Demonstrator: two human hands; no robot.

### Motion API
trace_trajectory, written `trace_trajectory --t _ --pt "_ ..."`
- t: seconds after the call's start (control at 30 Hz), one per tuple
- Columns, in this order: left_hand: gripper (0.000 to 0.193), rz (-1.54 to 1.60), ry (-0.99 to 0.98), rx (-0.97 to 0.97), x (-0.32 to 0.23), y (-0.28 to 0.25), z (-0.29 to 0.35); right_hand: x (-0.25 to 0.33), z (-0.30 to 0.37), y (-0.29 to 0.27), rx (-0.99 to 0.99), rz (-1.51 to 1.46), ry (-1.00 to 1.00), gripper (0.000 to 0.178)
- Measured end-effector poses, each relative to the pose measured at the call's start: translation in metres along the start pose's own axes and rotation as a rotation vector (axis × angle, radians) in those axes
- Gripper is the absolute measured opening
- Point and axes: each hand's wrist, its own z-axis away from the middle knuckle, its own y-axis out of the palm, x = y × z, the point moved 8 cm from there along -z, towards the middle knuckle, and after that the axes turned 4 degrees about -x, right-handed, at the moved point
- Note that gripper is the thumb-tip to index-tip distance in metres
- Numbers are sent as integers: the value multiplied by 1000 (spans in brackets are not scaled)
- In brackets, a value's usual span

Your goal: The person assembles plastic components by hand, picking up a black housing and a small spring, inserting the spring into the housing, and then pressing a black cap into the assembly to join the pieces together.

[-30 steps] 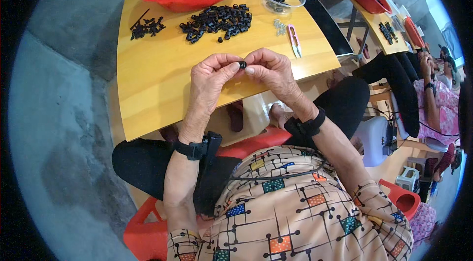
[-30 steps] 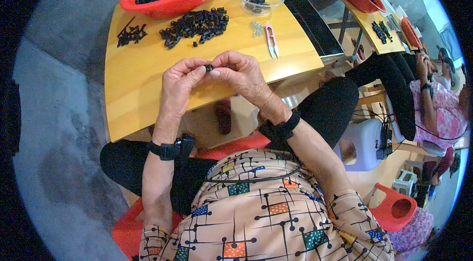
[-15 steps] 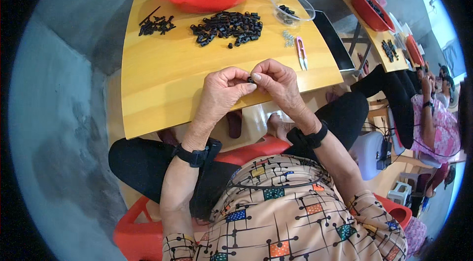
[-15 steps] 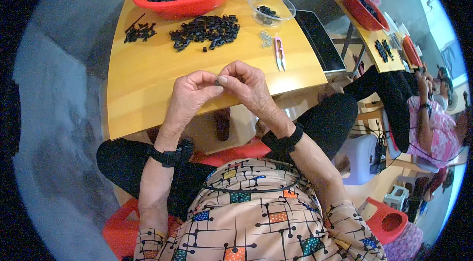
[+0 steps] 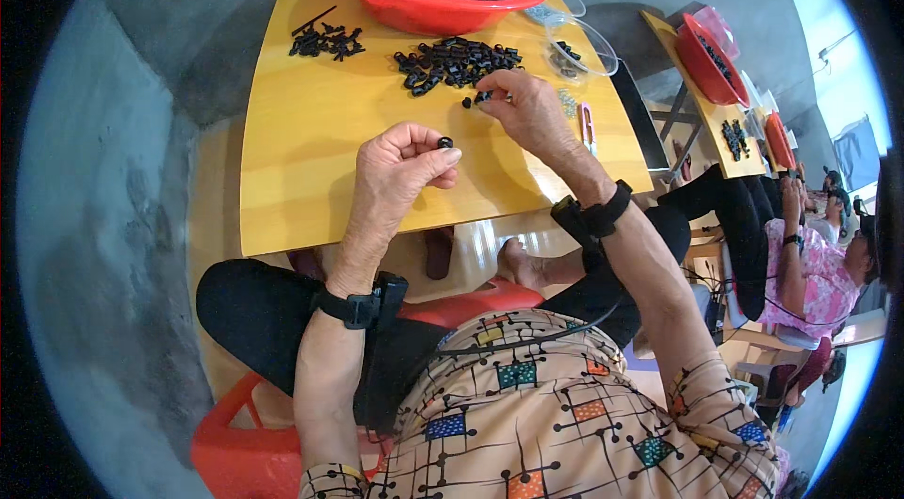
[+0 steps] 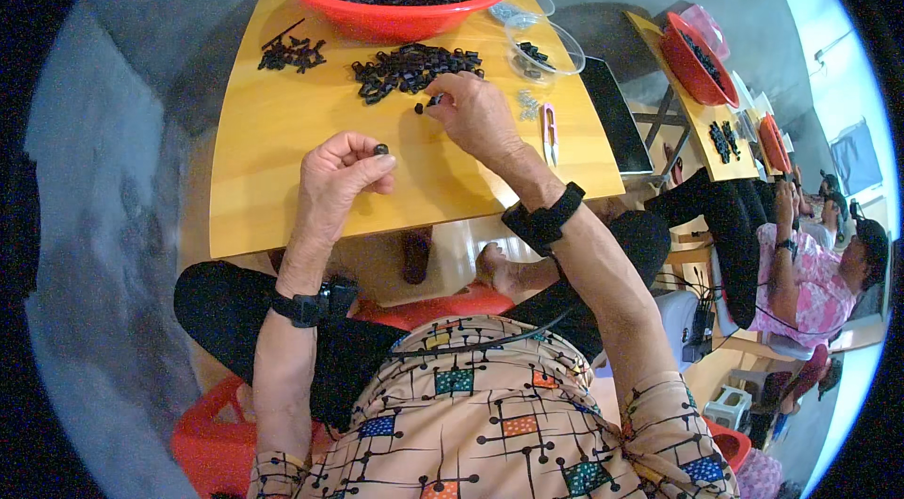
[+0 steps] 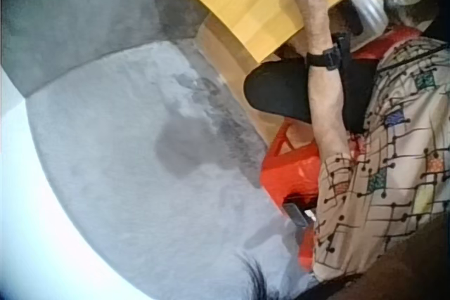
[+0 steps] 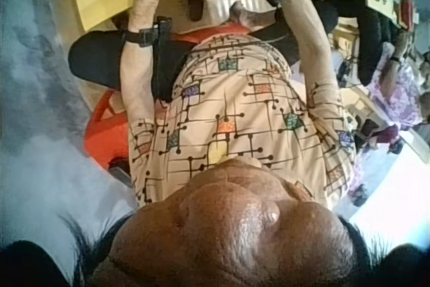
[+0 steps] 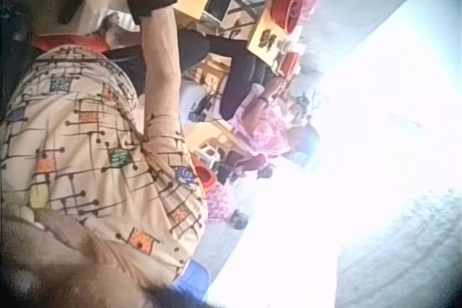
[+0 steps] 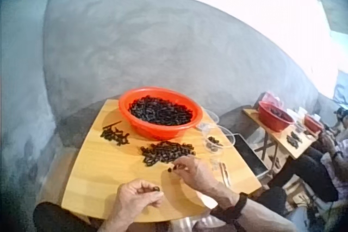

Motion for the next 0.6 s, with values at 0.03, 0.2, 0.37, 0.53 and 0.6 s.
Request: trace_trajectory --t 0.03,0.2,0.37,0.53,0.6 --pt "11 3 0 -6 0 -2 0 0 0 0 -7 27 -17 15" --pt "13 -16 28 -15 -3 -2 0 7 -4 10 -24 49 -92 13" --pt "14 -25 51 0 0 2 -1 21 -2 23 52 125 -208 7" --pt "13 -16 46 -14 2 0 1 48 37 23 110 64 -354 15" --pt "14 -13 14 -24 4 -2 4 50 52 14 94 24 -349 14"
